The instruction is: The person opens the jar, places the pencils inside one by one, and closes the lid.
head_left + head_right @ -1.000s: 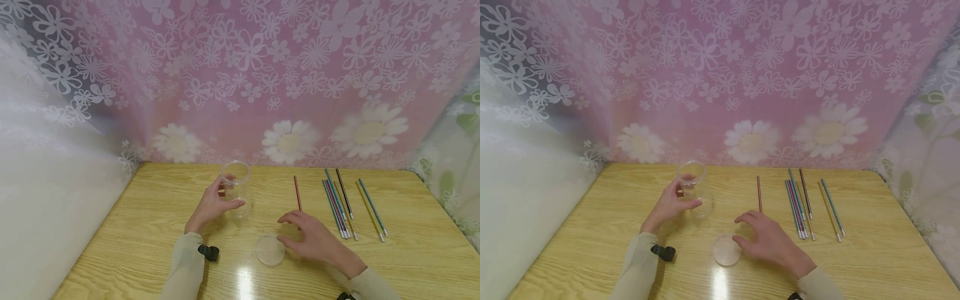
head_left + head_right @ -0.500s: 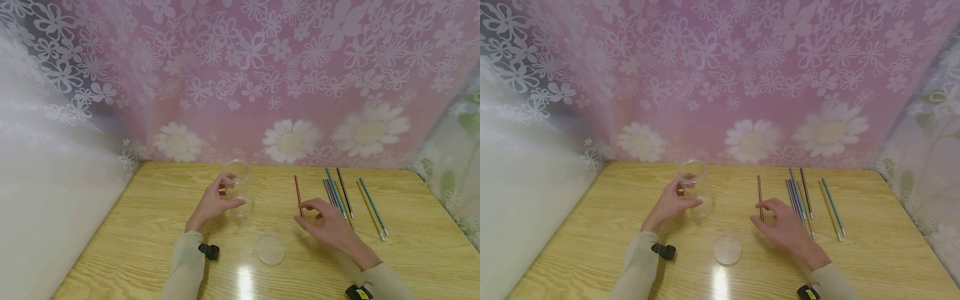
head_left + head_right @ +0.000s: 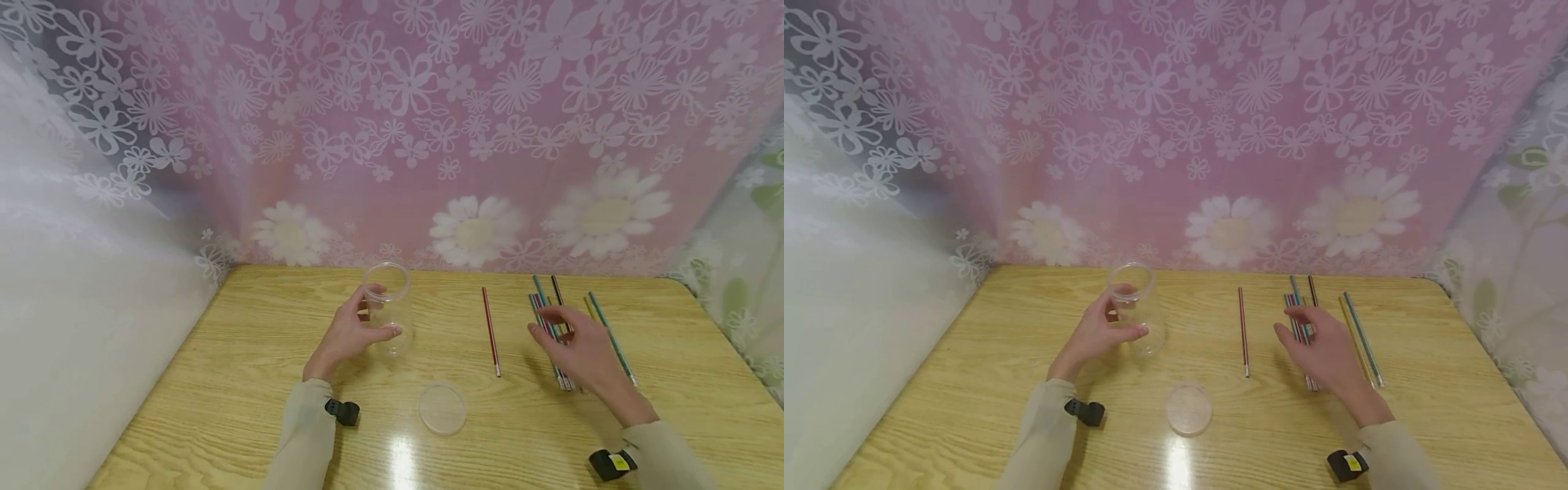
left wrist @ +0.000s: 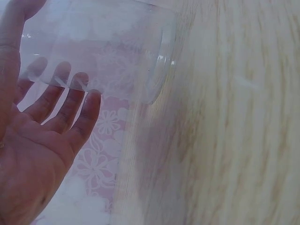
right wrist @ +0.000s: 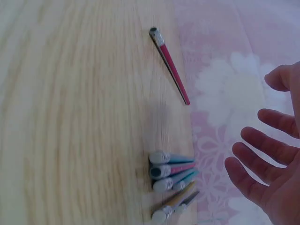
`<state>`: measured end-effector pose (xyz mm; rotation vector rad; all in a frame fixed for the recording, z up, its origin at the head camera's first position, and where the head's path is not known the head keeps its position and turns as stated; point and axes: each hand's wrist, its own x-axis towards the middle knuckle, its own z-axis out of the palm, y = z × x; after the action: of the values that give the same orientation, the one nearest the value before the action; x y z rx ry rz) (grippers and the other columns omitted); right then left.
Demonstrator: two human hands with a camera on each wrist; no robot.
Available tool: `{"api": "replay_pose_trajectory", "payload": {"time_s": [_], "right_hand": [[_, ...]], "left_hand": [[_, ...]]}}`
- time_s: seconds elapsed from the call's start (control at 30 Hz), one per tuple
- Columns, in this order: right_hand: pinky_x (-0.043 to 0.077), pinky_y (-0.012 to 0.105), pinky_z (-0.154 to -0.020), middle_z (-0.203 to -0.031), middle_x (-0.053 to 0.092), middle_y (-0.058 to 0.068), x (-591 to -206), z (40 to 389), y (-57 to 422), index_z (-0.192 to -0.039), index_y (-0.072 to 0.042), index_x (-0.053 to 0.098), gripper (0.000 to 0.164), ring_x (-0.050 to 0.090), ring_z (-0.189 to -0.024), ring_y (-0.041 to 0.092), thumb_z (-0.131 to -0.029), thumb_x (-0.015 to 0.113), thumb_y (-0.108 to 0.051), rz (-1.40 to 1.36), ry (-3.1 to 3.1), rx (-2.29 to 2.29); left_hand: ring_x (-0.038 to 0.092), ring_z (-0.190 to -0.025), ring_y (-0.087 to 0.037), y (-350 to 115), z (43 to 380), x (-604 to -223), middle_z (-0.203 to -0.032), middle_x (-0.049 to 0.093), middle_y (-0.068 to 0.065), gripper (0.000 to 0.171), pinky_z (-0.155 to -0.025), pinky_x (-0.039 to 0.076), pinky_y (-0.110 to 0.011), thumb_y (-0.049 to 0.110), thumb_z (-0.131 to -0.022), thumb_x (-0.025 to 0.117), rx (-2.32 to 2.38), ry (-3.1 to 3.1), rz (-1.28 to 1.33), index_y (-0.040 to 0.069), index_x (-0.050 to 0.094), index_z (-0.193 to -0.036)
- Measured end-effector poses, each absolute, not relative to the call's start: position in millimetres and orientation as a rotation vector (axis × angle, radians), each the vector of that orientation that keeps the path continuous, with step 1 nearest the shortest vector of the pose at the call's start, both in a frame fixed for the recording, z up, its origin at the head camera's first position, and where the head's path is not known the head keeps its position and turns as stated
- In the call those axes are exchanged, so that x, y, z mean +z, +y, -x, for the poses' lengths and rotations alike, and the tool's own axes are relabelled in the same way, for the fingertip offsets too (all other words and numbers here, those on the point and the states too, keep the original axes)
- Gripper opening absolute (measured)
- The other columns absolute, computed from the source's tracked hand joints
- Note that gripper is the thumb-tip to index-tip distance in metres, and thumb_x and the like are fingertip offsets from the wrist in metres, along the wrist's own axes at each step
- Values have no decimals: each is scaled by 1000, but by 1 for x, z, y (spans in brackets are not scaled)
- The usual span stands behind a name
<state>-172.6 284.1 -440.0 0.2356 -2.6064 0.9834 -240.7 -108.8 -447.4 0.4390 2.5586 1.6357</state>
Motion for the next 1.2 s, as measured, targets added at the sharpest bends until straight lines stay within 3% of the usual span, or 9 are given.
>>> {"api": "replay_pose_trajectory", "payload": {"time_s": [0.07,0.17,0.33,0.47,0.53,0.6,0.8,1.03,1.2], "right_hand": [[52,16,-67,-116,71,18,-440,174,291,-125,-5,68,35,62,-92,3,-99,69,-28,-212,-2615,982],[52,14,-67,-118,70,20,-439,177,298,-127,-5,67,37,63,-93,7,-99,68,-30,-182,-2621,979],[52,17,-68,-120,68,24,-441,185,310,-130,-3,64,41,63,-106,36,-102,64,-32,-152,-2659,976],[58,43,-75,-121,67,28,-444,193,318,-132,-1,62,45,62,-110,44,-103,61,-36,-104,-2708,951],[54,56,-78,-120,68,30,-445,196,321,-131,0,62,45,61,-111,46,-103,61,-35,-92,-2717,932],[50,62,-81,-119,68,31,-447,200,324,-130,1,63,44,62,-110,48,-103,61,-33,-91,-2724,913],[51,61,-81,-117,68,31,-451,211,330,-128,2,63,41,63,-106,49,-102,62,-29,-90,-2801,837],[57,53,-72,-112,70,29,-457,224,335,-122,5,67,36,69,-95,43,-100,62,-23,-142,-2928,757],[56,49,-67,-104,72,27,-459,231,337,-115,7,70,31,70,-82,35,-98,63,-18,-147,-2950,716]], "left_hand": [[58,-120,-24,-109,241,-448,-132,61,0,71,-106,48,-48,35,-77,91,1632,2567,-449,40,52,-136],[58,-121,-24,-110,241,-449,-132,61,1,70,-106,48,-48,35,-78,91,1625,2572,-454,39,52,-136],[58,-120,-23,-110,241,-448,-132,61,1,70,-106,48,-48,35,-78,91,1628,2575,-457,39,52,-136],[58,-119,-23,-110,240,-449,-131,60,1,70,-105,48,-47,36,-78,91,1633,2564,-457,39,52,-137],[58,-118,-23,-110,240,-449,-131,60,1,71,-105,48,-47,36,-78,90,1633,2561,-457,39,52,-137],[58,-118,-24,-110,240,-449,-131,60,1,71,-104,48,-47,37,-78,90,1635,2561,-459,39,52,-137],[57,-121,-28,-110,240,-448,-131,60,0,71,-105,47,-48,36,-78,90,1643,2561,-467,38,52,-137],[57,-122,-30,-110,240,-448,-132,60,-2,78,-106,47,-49,34,-78,90,1641,2559,-465,23,51,-145],[58,-121,-27,-111,240,-447,-133,60,-3,74,-106,47,-48,35,-78,90,1633,2563,-466,30,52,-142]]}}
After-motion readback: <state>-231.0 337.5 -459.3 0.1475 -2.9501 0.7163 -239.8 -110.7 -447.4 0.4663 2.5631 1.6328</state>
